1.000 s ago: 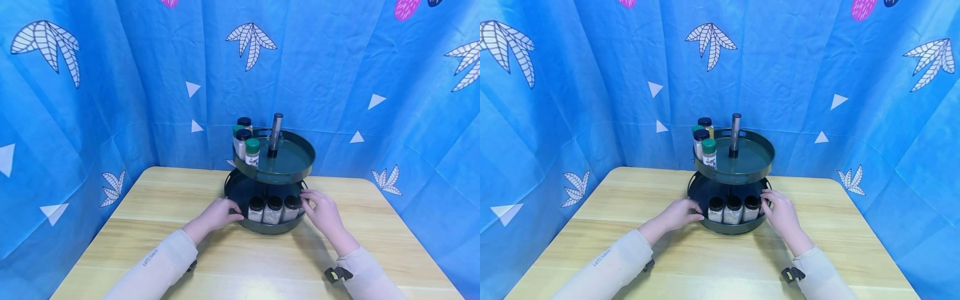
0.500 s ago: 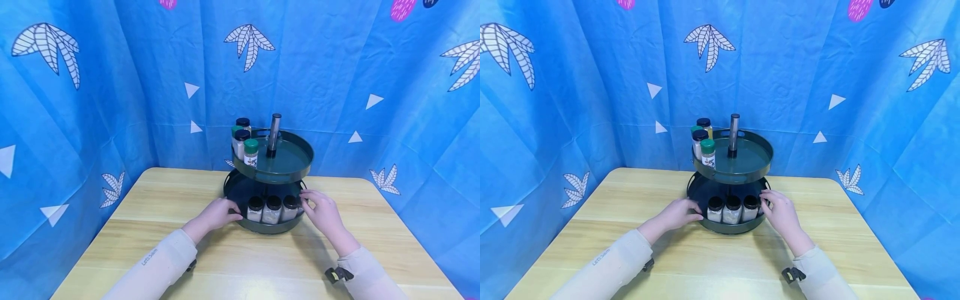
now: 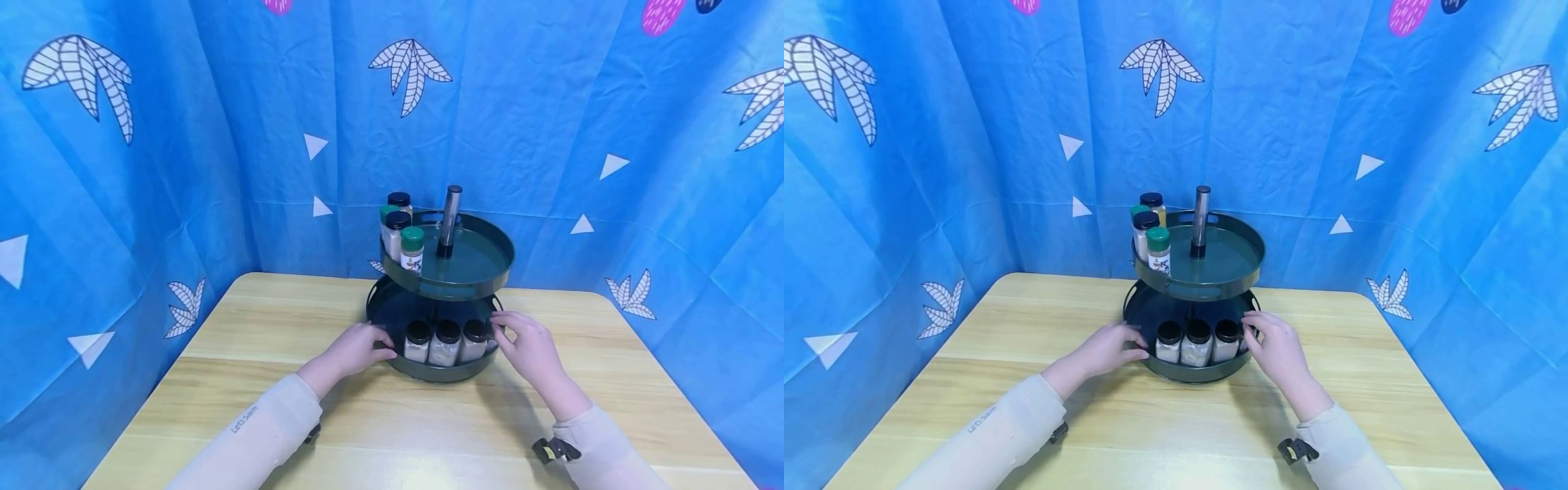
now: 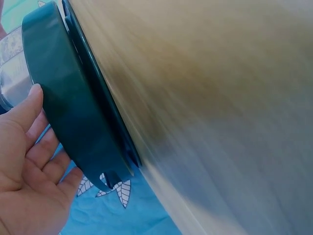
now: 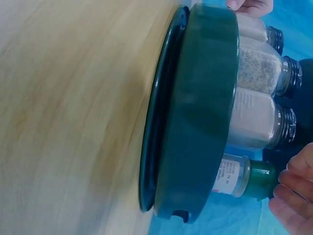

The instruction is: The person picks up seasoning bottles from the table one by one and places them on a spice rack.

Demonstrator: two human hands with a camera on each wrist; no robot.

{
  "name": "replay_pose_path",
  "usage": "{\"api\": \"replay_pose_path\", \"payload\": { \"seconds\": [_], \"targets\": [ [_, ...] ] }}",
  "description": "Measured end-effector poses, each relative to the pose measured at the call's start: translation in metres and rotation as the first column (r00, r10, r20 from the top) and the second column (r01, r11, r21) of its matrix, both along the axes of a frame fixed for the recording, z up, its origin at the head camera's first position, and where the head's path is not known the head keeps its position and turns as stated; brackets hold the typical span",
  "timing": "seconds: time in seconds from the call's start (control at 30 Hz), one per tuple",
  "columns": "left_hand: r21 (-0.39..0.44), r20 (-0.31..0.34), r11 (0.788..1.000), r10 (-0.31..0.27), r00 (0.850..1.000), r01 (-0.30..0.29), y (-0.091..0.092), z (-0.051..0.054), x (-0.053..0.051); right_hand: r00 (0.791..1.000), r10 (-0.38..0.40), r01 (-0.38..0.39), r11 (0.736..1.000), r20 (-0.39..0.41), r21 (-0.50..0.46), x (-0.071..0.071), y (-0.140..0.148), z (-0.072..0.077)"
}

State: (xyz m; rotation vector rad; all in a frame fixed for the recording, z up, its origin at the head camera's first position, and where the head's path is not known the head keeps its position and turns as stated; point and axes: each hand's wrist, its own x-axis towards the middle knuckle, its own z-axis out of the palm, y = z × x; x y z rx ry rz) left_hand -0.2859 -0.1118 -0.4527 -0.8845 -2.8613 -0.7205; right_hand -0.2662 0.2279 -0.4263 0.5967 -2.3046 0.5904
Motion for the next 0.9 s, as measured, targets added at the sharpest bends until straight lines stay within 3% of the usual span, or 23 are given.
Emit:
{"api": "replay_pose_path", "payload": {
  "seconds": [0.33,0.73,0.9],
  "targets": [
    [0.034,0.009,0.999,0.022,1.000,-0.022,-0.003,0.000,0.002,1.000,0.005,-0.005,1.000,-0.006,0.015,0.007,0.001,0.007],
    [0.096,-0.022,0.993,0.071,0.997,-0.068,-0.009,0.015,0.013,1.000,-0.012,0.012,1.000,0.005,0.021,0.015,0.006,0.019],
    [0.121,-0.068,0.988,0.104,0.992,-0.096,-0.014,0.028,0.023,1.000,-0.020,0.020,1.000,0.014,0.024,0.018,0.010,0.023]
  ]
}}
